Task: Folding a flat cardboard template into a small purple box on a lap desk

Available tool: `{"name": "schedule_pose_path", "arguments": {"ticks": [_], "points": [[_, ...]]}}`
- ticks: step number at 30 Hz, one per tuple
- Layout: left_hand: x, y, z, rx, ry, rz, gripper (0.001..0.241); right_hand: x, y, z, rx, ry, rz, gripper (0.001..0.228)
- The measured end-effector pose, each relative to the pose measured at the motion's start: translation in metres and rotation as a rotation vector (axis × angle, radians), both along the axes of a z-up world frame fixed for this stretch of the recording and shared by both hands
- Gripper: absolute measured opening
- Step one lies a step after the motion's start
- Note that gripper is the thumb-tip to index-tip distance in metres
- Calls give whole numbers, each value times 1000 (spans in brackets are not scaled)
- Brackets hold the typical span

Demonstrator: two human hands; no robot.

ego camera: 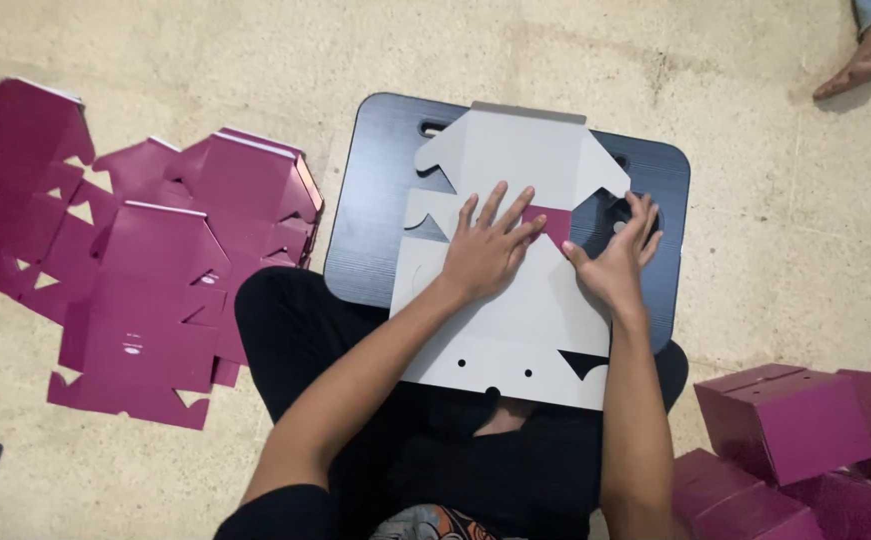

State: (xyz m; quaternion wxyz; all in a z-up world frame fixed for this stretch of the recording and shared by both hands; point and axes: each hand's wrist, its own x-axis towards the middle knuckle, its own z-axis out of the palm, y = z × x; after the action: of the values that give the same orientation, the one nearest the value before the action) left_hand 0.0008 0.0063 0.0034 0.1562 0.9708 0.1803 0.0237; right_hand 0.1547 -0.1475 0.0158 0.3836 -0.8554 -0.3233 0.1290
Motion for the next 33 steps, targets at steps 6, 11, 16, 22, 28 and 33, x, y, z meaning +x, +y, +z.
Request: {"name": "schedule_pose_path", "arguments": {"ticks": [6, 11, 16, 22, 28, 33], "points": [[3, 3, -4, 31, 5, -27, 49, 32, 19, -18, -22, -49, -64, 107], [3, 0, -2, 4, 16, 0, 49, 39, 30, -19, -98, -76, -85, 107], [3, -4, 8, 1, -8, 9, 48, 10, 14, 12, -125, -47, -18, 104], [2, -4, 5, 13, 13, 17, 49, -5, -5, 7, -100, -4, 54, 106], [1, -2, 1, 29, 56, -11, 50, 16, 9, -15, -69, -61, -42, 110], [6, 1, 0, 44, 73, -9, 51, 46, 35, -33, -36, -91, -123, 106]]}}
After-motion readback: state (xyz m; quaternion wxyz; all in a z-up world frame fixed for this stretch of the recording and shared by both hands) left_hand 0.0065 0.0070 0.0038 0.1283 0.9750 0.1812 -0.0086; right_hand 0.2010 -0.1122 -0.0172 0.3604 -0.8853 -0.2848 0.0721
